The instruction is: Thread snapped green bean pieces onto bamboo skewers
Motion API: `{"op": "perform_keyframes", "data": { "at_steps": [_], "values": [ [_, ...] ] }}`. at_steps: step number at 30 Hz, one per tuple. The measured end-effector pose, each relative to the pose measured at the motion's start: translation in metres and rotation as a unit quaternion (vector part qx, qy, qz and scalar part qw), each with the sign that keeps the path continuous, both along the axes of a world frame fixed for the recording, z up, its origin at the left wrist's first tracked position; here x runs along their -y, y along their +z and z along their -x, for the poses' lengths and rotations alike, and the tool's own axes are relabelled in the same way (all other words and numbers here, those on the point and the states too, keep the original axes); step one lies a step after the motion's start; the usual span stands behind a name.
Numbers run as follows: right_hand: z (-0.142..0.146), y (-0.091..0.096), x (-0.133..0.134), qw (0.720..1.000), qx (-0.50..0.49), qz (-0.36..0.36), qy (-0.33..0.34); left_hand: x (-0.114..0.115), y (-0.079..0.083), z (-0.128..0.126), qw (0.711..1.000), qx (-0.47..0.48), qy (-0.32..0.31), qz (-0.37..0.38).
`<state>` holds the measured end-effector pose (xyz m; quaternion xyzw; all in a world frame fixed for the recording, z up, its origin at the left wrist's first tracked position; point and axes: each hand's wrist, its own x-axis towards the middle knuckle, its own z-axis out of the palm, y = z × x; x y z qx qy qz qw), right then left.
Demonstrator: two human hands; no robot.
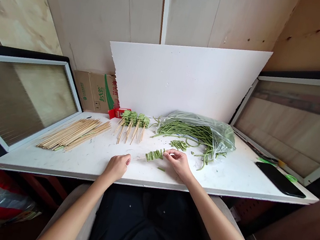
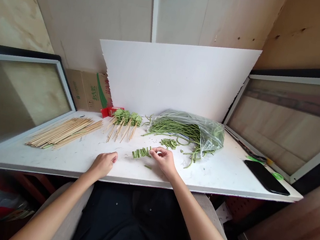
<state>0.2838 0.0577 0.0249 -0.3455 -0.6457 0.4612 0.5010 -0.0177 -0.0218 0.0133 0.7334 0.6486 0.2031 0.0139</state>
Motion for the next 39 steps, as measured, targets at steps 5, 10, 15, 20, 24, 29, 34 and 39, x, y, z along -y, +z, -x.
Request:
{"op": "perform_keyframes", "data": {
  "at_steps": [5, 10, 15, 20, 24, 29, 34, 39],
  "values": [
    [0.002, 0.000, 0.002, 1.000, 0.006, 0.009, 0.007, 0.001, 0.001, -0.001, 1.000, 0.009, -0.004, -0.001],
    [0.002, 0.003, 0.003, 0.999, -0.005, 0.035, -0.003, 0.002, -0.002, -0.001, 0.998, 0.056, 0.011, -0.022],
    [0.004, 0.000, 0.001, 0.989, 0.118, -0.072, -0.047, 0.001, -0.005, 0.001, 0.993, 0.093, 0.047, -0.048],
    [0.013, -0.011, -0.006, 0.935, 0.275, -0.196, -0.106, 0.000, -0.007, 0.001, 0.992, 0.105, 0.044, -0.046],
    [0.009, -0.012, -0.011, 0.926, 0.295, -0.203, -0.117, -0.001, -0.009, 0.001, 0.988, 0.135, 0.021, -0.067],
    [-0.001, -0.008, -0.015, 0.958, 0.210, -0.143, -0.134, 0.000, -0.010, 0.002, 0.984, 0.151, -0.004, -0.092],
    [-0.005, -0.006, -0.020, 0.992, 0.068, -0.011, -0.104, -0.001, -0.012, 0.002, 0.984, 0.152, -0.007, -0.095],
    [-0.004, -0.005, -0.019, 0.998, -0.017, 0.048, -0.044, -0.002, -0.013, 0.003, 0.984, 0.151, -0.007, -0.091]
  ]
}}
